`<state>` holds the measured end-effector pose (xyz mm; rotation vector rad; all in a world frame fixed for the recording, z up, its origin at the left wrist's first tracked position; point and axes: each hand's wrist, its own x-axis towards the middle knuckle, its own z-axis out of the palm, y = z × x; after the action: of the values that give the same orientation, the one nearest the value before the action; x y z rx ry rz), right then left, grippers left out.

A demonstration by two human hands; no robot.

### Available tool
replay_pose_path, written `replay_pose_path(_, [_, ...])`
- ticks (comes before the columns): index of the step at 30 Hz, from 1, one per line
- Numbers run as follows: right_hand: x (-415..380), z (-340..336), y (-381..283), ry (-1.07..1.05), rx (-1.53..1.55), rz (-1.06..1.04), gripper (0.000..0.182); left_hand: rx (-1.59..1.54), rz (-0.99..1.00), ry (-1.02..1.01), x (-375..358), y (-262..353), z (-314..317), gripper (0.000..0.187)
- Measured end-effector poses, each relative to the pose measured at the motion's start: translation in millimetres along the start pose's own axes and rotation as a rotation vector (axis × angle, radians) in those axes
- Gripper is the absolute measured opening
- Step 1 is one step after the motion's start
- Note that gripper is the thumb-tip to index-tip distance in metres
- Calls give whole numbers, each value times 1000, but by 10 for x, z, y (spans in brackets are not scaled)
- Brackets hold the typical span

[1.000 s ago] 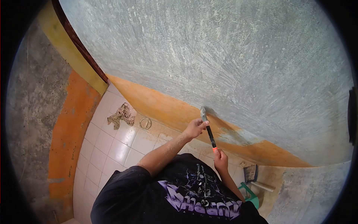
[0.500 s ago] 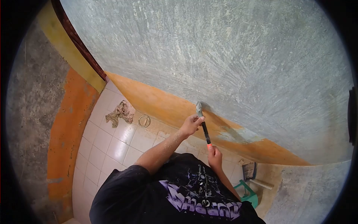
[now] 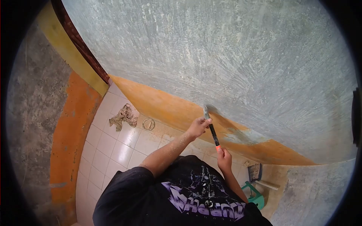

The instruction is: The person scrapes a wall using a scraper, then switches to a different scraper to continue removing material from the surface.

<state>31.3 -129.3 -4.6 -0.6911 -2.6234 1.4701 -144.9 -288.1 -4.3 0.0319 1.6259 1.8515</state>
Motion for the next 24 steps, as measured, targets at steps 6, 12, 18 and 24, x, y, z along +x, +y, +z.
replay_pose_path(6, [203, 198, -193, -12, -80, -56, 40, -3, 15, 76, 14, 87, -332, 42])
replay_pose_path(12, [76, 210, 18, 2, 30, -22, 38, 59, 44, -21, 32, 33, -291, 41])
replay_pose_path(18, [66, 371, 18, 19, 40, -12, 39, 24, 3, -46, 48, 49, -359, 42])
replay_pose_path(24, [0, 428, -111, 3, 35, 8, 42, 19, 13, -8, -31, 115, -362, 45])
